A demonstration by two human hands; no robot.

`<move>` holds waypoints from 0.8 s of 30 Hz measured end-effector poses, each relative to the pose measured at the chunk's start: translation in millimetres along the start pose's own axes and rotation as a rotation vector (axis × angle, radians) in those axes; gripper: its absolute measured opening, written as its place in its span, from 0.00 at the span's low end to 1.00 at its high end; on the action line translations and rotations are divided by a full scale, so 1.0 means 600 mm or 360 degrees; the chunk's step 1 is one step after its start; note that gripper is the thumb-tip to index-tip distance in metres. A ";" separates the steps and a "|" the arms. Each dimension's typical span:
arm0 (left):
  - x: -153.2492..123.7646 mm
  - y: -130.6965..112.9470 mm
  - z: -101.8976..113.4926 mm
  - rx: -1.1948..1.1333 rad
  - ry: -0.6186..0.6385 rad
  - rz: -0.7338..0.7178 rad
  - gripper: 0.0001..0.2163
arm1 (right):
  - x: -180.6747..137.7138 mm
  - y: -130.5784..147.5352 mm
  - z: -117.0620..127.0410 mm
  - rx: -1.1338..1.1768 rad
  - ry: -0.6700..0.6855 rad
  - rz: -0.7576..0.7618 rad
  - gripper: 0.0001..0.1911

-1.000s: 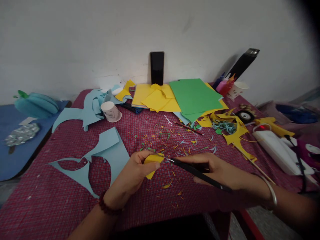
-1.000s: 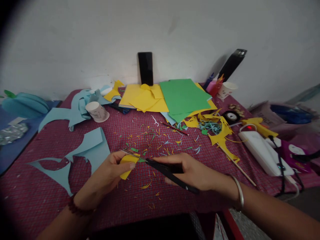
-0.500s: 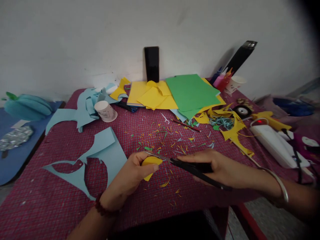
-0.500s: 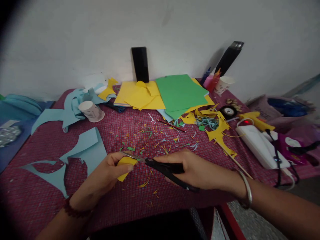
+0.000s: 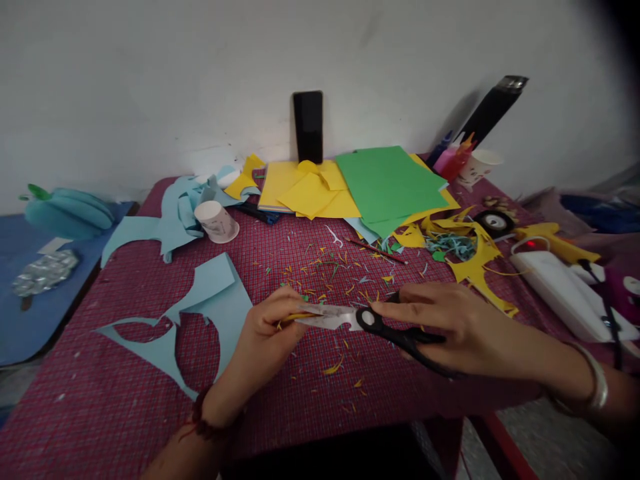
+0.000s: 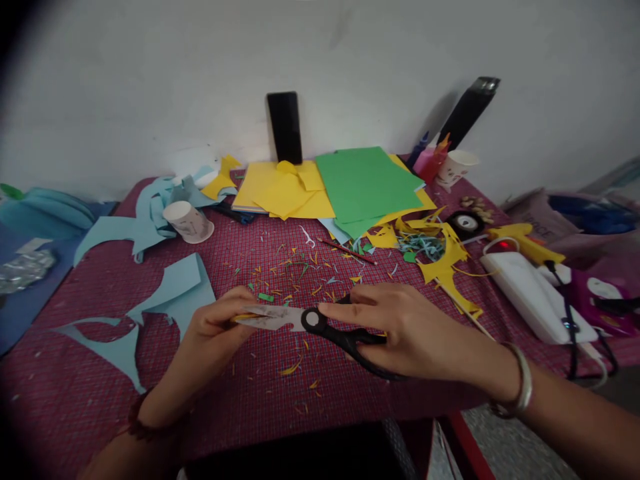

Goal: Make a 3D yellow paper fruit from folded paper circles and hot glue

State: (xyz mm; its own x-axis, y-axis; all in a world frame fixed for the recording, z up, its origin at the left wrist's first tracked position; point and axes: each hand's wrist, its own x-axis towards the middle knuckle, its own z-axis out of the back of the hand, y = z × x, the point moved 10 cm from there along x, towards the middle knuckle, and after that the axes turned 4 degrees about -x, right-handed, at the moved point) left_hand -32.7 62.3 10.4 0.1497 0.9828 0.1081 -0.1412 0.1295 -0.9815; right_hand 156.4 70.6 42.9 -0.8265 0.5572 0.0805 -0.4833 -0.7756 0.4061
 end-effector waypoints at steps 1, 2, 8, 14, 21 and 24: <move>0.000 0.001 0.000 0.0010 0.0011 0.0002 0.07 | -0.001 0.004 -0.001 -0.0045 0.0020 0.0037 0.34; -0.001 0.001 -0.001 0.0012 0.0026 0.0008 0.07 | -0.001 0.006 -0.003 -0.0077 0.0036 0.0060 0.34; -0.002 0.027 -0.006 -0.0211 0.0052 0.0208 0.04 | -0.001 0.004 -0.010 -0.0117 0.0074 0.0052 0.32; -0.013 0.078 -0.037 -0.0906 0.0019 0.0648 0.05 | 0.006 -0.081 -0.019 -0.0028 -0.0101 -0.0350 0.30; -0.012 0.057 -0.040 -0.1170 0.0055 0.0608 0.09 | 0.010 -0.075 -0.057 -0.0275 -0.0160 -0.0350 0.23; -0.015 0.048 -0.040 -0.1173 0.0079 0.0559 0.09 | 0.010 -0.055 -0.071 -0.0263 -0.0182 -0.0311 0.23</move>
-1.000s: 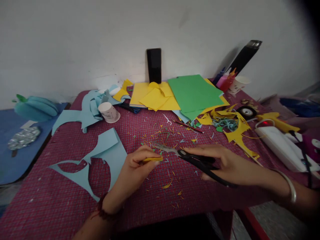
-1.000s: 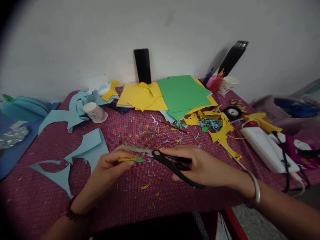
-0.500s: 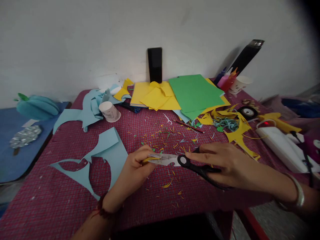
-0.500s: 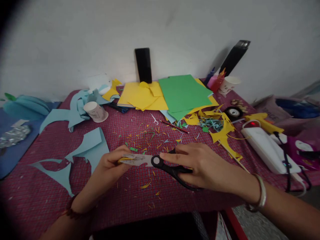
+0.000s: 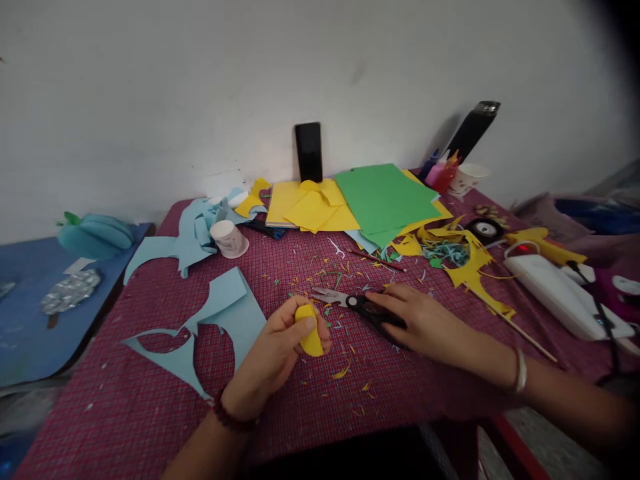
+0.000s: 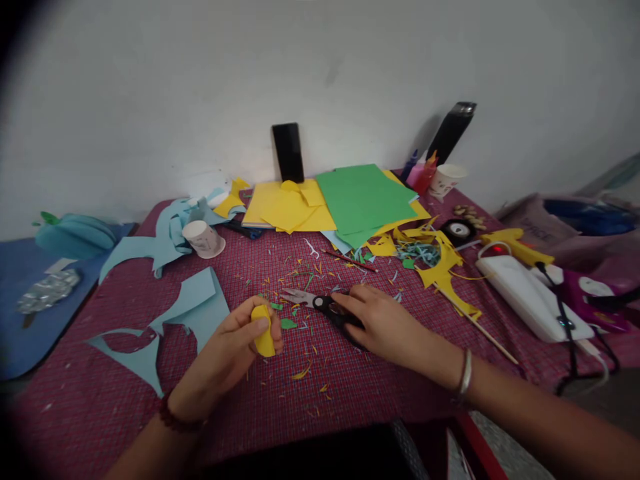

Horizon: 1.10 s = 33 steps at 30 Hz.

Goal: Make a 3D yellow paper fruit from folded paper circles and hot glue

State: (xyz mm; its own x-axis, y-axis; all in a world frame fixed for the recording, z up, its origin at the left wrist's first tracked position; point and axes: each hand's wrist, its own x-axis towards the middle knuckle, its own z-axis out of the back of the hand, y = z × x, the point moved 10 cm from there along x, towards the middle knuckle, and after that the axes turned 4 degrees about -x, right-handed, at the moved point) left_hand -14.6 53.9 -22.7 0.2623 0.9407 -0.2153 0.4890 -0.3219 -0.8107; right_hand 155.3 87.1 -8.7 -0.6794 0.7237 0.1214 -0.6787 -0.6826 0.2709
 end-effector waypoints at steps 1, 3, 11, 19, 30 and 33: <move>-0.002 -0.001 -0.003 0.0009 0.0013 -0.0016 0.09 | 0.000 0.006 -0.003 0.0007 -0.0010 0.0013 0.23; -0.006 -0.007 -0.007 0.0030 0.0028 -0.0065 0.09 | 0.001 0.015 -0.007 0.0042 -0.0043 0.0030 0.24; -0.028 -0.150 0.099 -0.0043 -0.0446 -0.0737 0.10 | -0.012 -0.019 0.019 0.0099 -0.0301 -0.0212 0.23; -0.031 -0.191 0.179 0.0166 -0.0733 -0.0926 0.12 | -0.119 -0.013 0.023 0.0021 -0.0336 -0.0259 0.23; 0.000 -0.073 0.026 0.1177 -0.0160 -0.0755 0.14 | -0.095 -0.018 0.022 -0.0201 -0.0457 -0.0406 0.18; -0.044 -0.090 -0.012 0.1250 -0.0024 -0.0996 0.11 | -0.026 0.037 0.031 -0.0182 -0.0416 -0.0333 0.16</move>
State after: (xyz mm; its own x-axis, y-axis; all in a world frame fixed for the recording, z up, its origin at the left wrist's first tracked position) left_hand -42.0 45.6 30.6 0.1324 0.9196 0.3699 -0.1535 0.3877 -0.9089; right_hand 156.1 62.4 13.1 -0.4381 0.8404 0.3190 -0.8324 -0.5132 0.2089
